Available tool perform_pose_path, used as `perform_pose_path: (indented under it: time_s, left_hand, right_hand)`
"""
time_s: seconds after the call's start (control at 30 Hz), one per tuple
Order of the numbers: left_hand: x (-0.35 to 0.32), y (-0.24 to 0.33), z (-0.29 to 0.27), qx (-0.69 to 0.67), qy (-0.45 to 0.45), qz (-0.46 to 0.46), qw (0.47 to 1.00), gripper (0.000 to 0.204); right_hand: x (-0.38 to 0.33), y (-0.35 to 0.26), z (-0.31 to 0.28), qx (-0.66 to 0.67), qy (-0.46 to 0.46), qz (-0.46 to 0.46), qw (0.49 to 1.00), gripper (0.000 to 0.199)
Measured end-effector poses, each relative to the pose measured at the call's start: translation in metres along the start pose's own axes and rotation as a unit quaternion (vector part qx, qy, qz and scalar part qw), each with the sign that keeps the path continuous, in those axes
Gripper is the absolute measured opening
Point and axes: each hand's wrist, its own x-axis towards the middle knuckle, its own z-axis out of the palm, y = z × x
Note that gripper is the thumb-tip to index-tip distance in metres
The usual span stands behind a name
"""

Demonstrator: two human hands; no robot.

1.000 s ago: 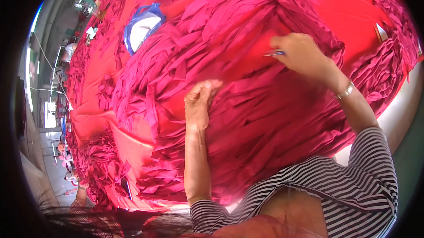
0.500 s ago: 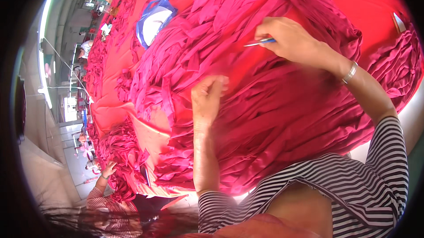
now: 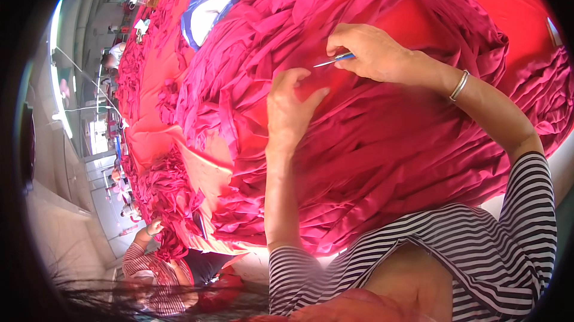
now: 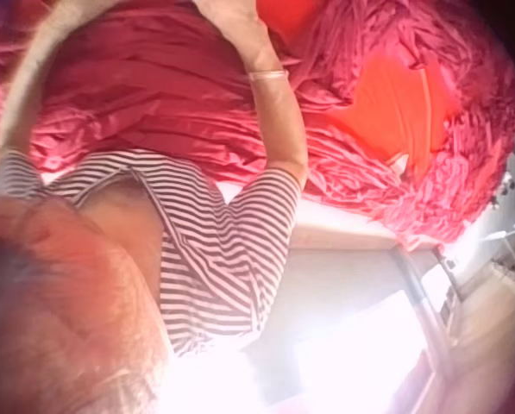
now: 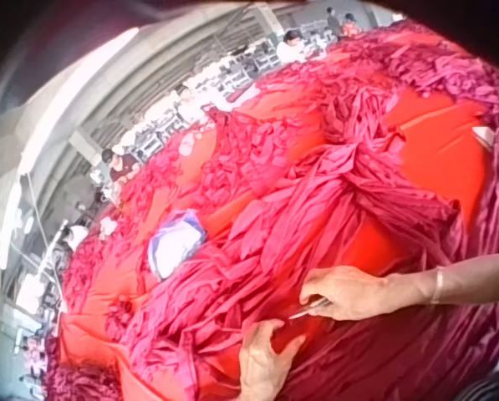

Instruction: The person uses a small pair of scissors to trim and cut strips of bright pink fabric on a large pile. The hands repeatedly pick up sections of the fabric, snip them, and move them aside. The task involves continuous cutting of the material into smaller pieces.

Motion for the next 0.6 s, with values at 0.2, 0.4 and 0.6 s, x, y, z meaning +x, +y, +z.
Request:
perform_pose_path:
  time_s: [0.2, 0.4, 0.6]
  left_hand:
    - [-0.007, -0.011, 0.018, 0.022, 0.039, 0.002, 0.999, 0.012]
    - [-0.022, -0.014, 0.012, -0.002, 0.027, -0.046, 0.999, 0.011]
    - [-0.020, -0.013, 0.011, -0.045, 0.027, -0.081, 0.995, 0.014]
  right_hand:
    - [0.004, -0.015, 0.002, 0.065, 0.039, -0.022, 0.997, 0.022]
    - [0.000, -0.020, -0.019, 0.163, -0.179, 0.152, 0.958, 0.033]
    - [0.006, -0.026, -0.021, 0.166, -0.220, 0.195, 0.941, 0.031]
